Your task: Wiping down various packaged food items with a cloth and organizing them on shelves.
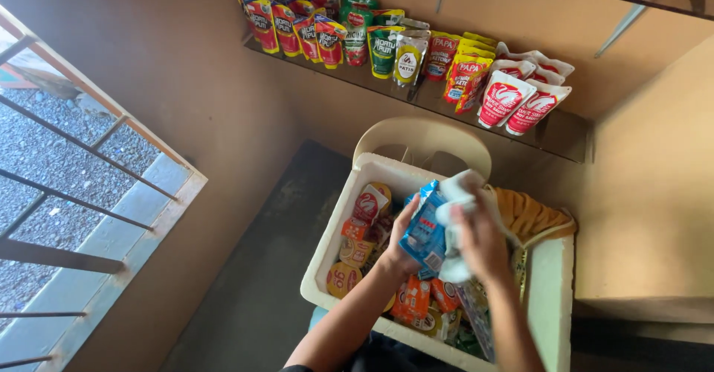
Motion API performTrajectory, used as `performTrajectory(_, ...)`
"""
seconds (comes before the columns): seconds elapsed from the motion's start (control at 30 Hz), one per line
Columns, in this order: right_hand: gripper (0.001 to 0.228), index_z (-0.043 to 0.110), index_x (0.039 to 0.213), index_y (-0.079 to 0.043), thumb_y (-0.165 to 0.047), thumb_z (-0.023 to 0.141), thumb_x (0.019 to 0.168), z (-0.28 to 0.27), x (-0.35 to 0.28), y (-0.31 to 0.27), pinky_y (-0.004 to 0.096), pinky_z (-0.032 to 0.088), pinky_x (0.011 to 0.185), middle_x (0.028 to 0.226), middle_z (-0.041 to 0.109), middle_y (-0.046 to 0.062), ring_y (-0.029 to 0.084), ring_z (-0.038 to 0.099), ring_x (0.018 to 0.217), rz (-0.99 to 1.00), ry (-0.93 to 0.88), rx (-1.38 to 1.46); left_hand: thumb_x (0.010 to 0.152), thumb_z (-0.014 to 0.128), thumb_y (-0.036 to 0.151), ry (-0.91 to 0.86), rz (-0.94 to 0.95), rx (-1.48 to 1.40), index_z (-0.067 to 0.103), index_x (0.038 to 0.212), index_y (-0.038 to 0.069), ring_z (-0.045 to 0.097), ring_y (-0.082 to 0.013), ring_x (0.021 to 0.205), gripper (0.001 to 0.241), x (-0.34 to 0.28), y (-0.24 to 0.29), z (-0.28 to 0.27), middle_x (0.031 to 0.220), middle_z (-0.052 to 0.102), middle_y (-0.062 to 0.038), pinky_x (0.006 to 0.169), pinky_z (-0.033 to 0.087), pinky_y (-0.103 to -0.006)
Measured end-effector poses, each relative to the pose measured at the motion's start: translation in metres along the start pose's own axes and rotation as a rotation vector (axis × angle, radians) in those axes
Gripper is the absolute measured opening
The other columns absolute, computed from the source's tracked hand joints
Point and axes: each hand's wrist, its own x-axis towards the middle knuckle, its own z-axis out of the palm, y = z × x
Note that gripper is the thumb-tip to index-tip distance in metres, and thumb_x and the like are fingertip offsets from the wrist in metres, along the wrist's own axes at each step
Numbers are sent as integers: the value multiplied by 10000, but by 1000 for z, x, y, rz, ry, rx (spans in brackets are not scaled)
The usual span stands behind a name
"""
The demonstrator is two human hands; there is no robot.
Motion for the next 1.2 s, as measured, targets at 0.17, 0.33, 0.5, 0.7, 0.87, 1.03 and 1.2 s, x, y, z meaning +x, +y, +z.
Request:
performTrajectory(0.17,460,588,1370,-46,-42,649,913,45,-52,-16,487,470,1079,1423,583,254,437,582,1294,-267,-22,-425,1024,505,727,-50,47,-57,586,1360,47,655,-353,1103,763,0,-1,-2,1250,684,-198,1006,520,-502)
performTrajectory(0.33,476,655,1322,-92,33,647,863,30,-81,0,437,557,989,1402,619,236,409,604,1304,-225,-173,-276,909,527,664,168,117,115,595,1348,72,675,-317,1070,740,-1,10,-3,1236,706,-179,970,546,-449)
performTrajectory(0.5,295,667,1225,-114,-155,568,950,-18,-108,85,323,639,722,1052,766,103,209,752,853,301,-200,164,1018,595,527,61,-5,67,588,1388,28,690,-308,1048,621,-4,-7,-41,1216,694,-167,944,572,-452)
performTrajectory(0.7,367,647,1190,-98,-391,579,980,-19,-97,114,321,540,559,929,703,74,166,652,676,782,233,750,964,564,531,201,20,68,607,1320,16,711,-304,971,627,-9,-14,-46,1142,716,-173,874,604,-442)
performTrajectory(0.87,412,644,1168,-58,-389,725,936,3,-96,127,290,534,602,898,669,44,131,624,695,723,-87,412,946,547,488,281,89,229,585,1363,71,701,-291,990,591,-14,-14,-34,1153,705,-153,883,598,-436)
performTrajectory(1.03,391,713,1081,10,-293,830,862,-8,-83,85,362,561,581,807,712,133,224,622,619,677,-143,17,893,510,352,257,128,392,555,1408,163,676,-288,1060,551,-18,10,-16,1202,684,-110,945,566,-464)
performTrajectory(1.2,418,690,1146,-56,-222,834,790,-20,-89,51,302,583,683,867,776,23,123,699,747,497,-129,46,925,582,573,146,-250,25,592,1313,16,672,-361,1091,679,21,13,-52,1246,686,-219,957,553,-528)
